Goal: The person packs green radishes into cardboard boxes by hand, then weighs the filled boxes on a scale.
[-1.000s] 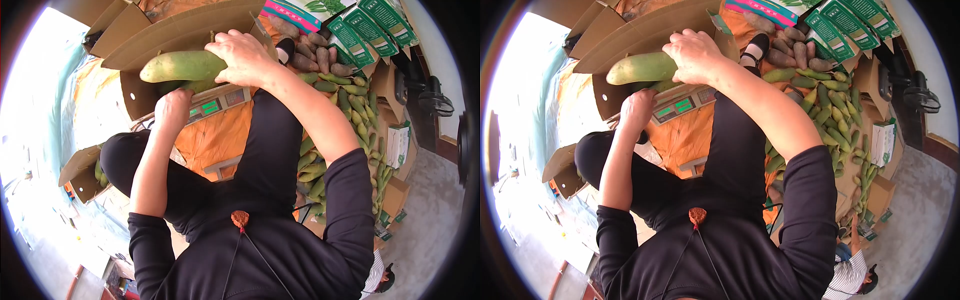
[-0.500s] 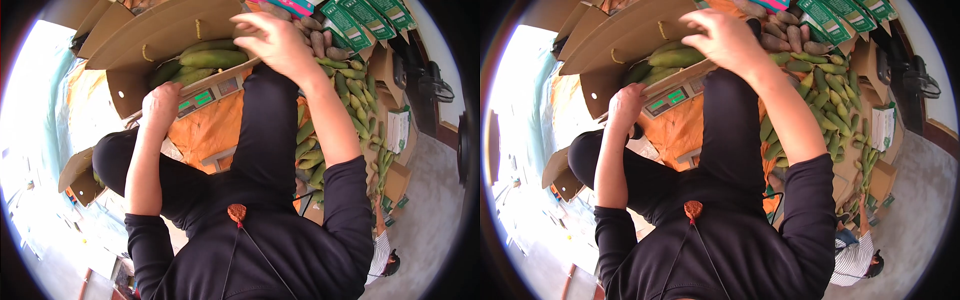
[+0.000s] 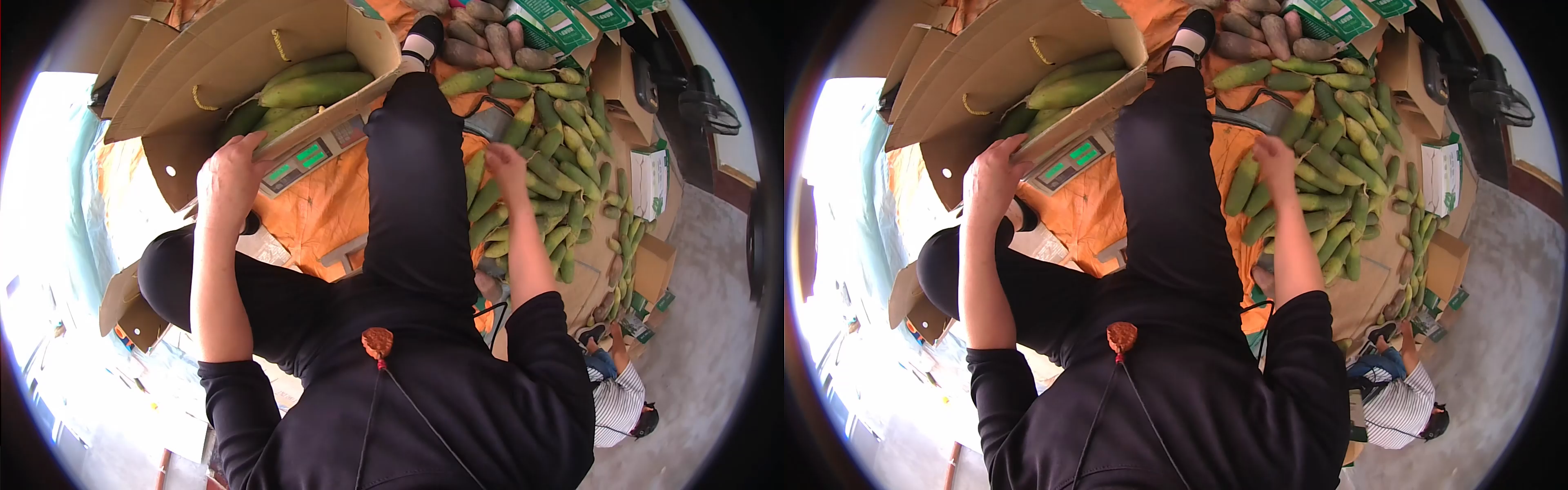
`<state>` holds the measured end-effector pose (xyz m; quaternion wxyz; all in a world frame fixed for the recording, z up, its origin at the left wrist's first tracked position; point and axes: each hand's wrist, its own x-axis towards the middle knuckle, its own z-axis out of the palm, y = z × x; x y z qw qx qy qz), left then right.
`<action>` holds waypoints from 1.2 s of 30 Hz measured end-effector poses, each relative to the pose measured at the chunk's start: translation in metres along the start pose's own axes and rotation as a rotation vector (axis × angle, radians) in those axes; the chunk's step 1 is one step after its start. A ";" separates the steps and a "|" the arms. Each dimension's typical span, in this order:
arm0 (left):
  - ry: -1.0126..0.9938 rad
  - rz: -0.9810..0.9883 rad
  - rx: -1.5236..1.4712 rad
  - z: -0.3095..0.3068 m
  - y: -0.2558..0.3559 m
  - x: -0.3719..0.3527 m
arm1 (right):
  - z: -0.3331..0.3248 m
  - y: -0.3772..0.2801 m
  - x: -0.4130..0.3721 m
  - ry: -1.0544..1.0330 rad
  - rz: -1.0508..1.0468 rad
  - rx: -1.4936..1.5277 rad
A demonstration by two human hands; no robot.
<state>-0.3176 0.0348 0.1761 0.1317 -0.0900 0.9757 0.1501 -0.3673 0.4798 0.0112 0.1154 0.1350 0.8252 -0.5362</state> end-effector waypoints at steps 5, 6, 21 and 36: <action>0.005 0.004 -0.019 0.000 0.001 0.001 | 0.019 0.059 -0.040 -0.130 0.129 -0.306; -0.008 -0.008 -0.011 -0.003 0.003 0.001 | 0.026 0.073 -0.043 -0.191 0.064 -0.354; -0.004 0.026 -0.027 0.003 0.001 0.004 | 0.014 0.110 -0.047 0.302 0.572 -0.364; -0.033 0.090 -0.109 0.011 -0.002 0.011 | 0.131 0.074 -0.034 0.164 -0.028 -0.415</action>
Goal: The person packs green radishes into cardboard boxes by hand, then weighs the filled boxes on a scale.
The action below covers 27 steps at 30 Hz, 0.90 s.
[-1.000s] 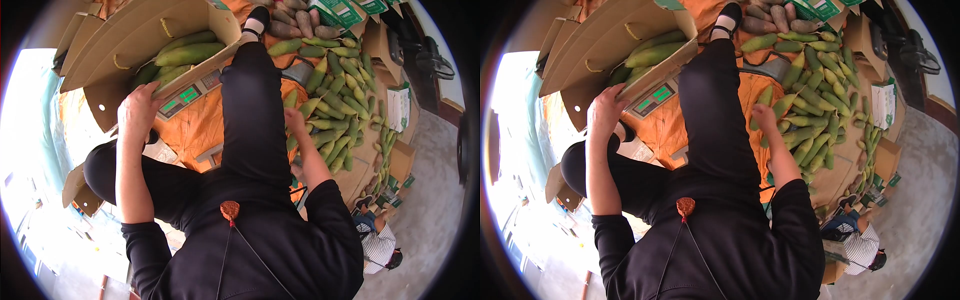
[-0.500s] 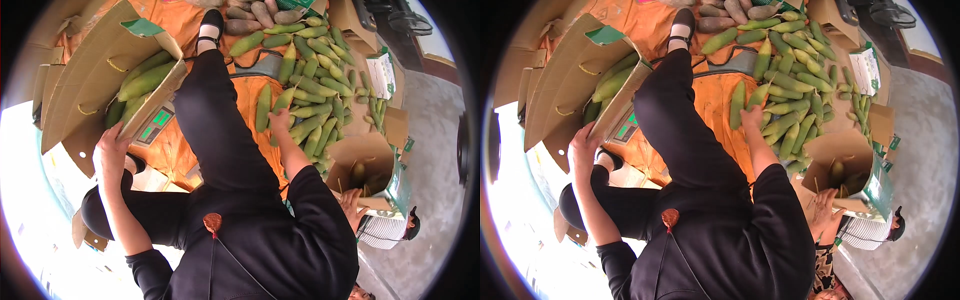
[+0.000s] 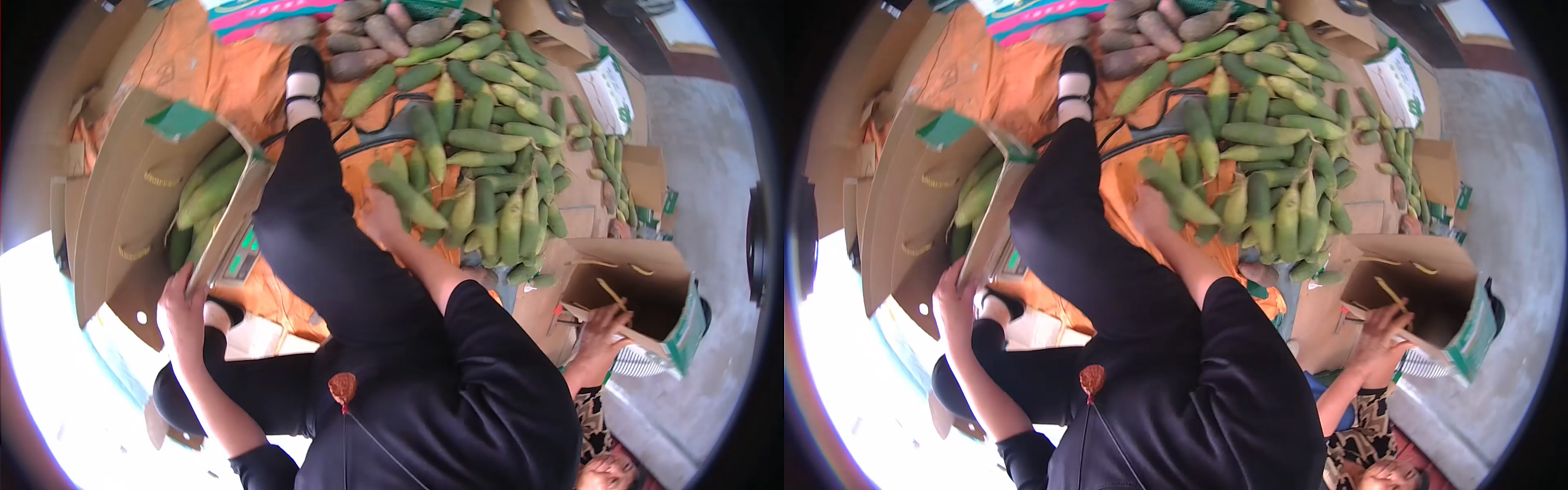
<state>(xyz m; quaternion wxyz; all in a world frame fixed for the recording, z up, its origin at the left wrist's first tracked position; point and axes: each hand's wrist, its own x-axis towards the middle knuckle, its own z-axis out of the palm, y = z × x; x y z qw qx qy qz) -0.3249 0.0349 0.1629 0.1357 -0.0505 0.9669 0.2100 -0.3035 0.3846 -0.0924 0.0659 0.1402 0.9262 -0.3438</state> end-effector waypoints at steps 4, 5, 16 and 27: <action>-0.015 0.076 0.031 0.002 -0.011 0.002 | 0.013 0.001 0.015 -0.033 -0.095 0.072; -0.044 0.049 0.024 0.003 -0.011 0.002 | 0.000 -0.008 0.015 -0.061 -0.037 0.048; -0.093 0.054 -0.174 -0.002 0.015 0.012 | -0.095 0.009 -0.008 -0.015 0.286 -0.035; -0.087 0.060 -0.243 -0.014 0.039 -0.009 | -0.156 0.015 -0.047 0.101 0.214 -0.055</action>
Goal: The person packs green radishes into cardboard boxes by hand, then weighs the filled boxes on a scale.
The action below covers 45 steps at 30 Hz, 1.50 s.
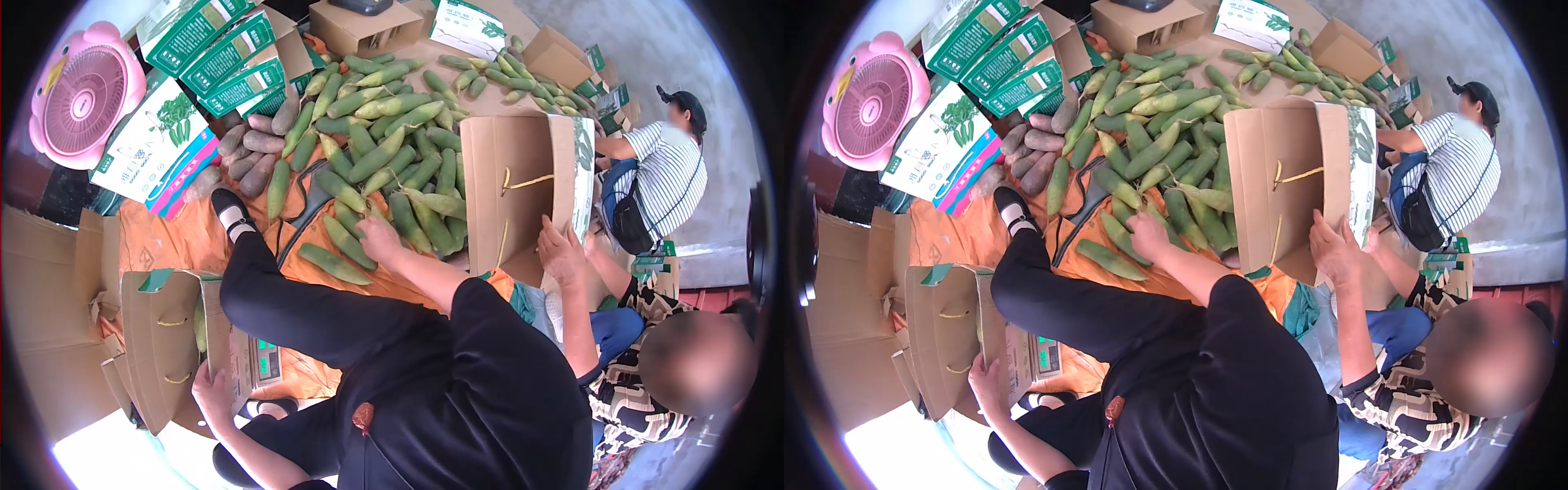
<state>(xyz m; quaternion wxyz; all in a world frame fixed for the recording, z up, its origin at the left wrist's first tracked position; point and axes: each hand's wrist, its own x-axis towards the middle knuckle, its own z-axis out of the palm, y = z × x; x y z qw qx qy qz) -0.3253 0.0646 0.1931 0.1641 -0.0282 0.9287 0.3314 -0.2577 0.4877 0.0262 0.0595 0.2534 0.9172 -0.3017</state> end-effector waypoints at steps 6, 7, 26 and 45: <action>0.051 0.009 -0.041 0.000 -0.012 -0.008 | -0.122 -0.038 -0.025 0.534 -0.466 0.007; 0.041 0.033 -0.033 -0.001 -0.007 -0.011 | -0.134 -0.030 -0.023 0.600 -0.420 0.152; 0.077 0.129 -0.113 0.003 -0.025 -0.010 | -0.261 0.105 0.001 1.260 0.167 2.240; 0.104 0.122 0.100 -0.009 -0.030 -0.012 | -0.151 -0.053 0.041 0.483 0.192 1.524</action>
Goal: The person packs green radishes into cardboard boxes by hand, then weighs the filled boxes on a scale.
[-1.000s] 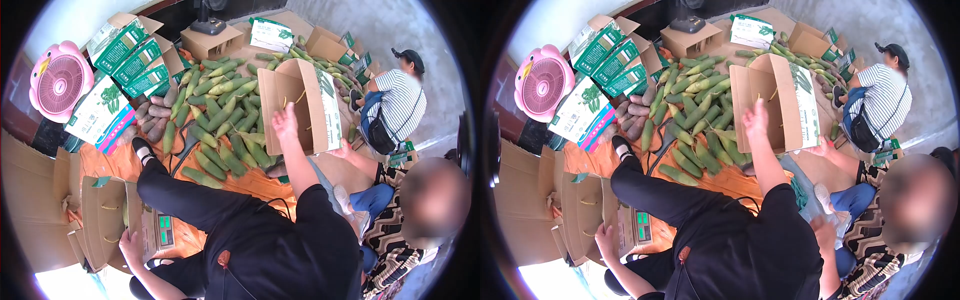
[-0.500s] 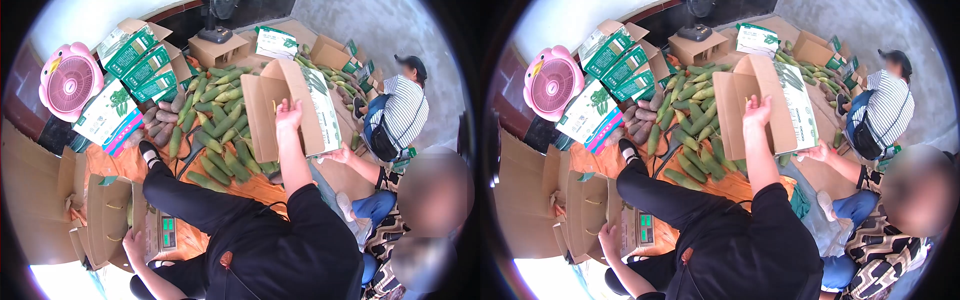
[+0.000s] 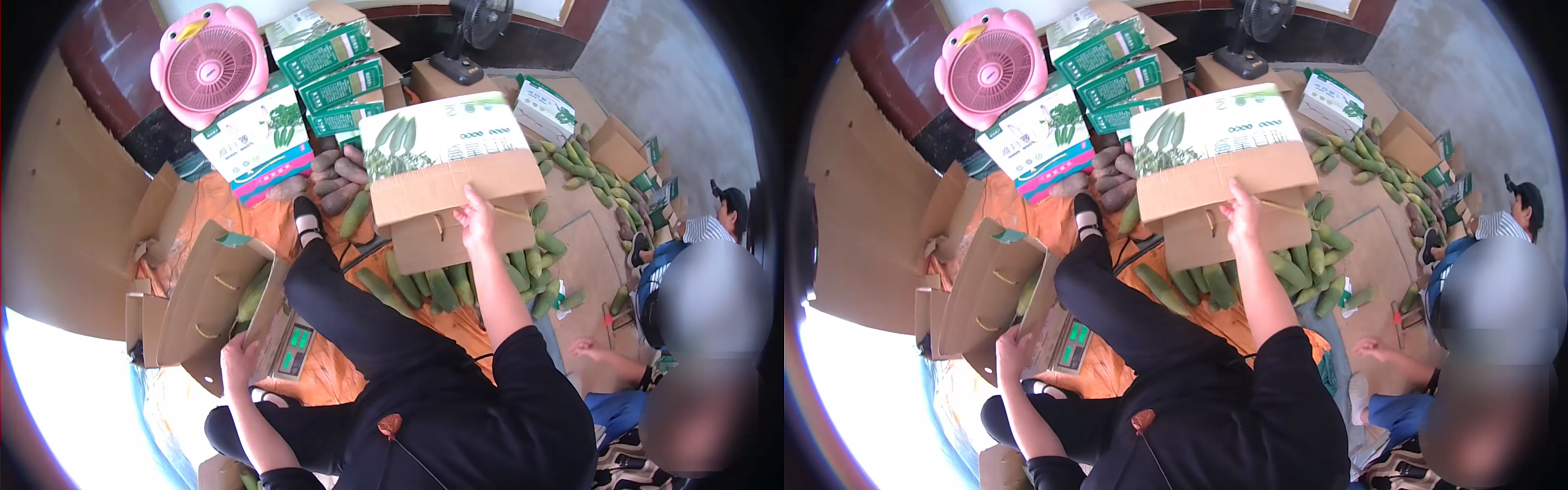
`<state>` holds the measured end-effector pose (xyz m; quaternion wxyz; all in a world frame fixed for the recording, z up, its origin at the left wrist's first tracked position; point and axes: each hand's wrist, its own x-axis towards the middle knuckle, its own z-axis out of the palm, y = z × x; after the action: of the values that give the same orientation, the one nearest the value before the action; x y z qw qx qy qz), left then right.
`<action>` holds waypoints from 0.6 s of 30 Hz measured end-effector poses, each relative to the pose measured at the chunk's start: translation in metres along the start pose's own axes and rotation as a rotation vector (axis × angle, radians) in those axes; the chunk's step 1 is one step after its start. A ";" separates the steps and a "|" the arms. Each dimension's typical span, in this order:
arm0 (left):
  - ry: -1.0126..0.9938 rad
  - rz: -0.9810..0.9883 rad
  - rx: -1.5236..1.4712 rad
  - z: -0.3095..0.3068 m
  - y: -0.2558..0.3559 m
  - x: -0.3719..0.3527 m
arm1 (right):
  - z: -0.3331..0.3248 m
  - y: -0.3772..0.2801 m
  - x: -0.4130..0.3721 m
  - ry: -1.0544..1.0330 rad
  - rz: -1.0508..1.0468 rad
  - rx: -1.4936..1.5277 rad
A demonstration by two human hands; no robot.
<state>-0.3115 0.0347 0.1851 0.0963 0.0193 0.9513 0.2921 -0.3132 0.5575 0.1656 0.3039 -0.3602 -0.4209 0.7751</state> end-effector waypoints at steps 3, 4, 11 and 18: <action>-0.025 -0.009 0.043 0.000 -0.003 -0.001 | -0.021 0.020 0.023 0.022 0.064 0.010; -0.016 0.012 0.032 0.000 -0.001 0.000 | -0.029 0.032 0.030 0.027 0.144 -0.041; -0.028 -0.012 0.051 0.000 0.006 0.000 | -0.057 0.118 -0.015 -0.108 0.197 -0.669; -0.033 -0.024 0.042 0.006 0.000 0.005 | -0.108 0.190 -0.045 -0.376 0.311 -0.631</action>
<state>-0.3148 0.0381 0.1794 0.1151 0.0144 0.9557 0.2705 -0.2324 0.4816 -0.0278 -0.0250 -0.3469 -0.6273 0.6968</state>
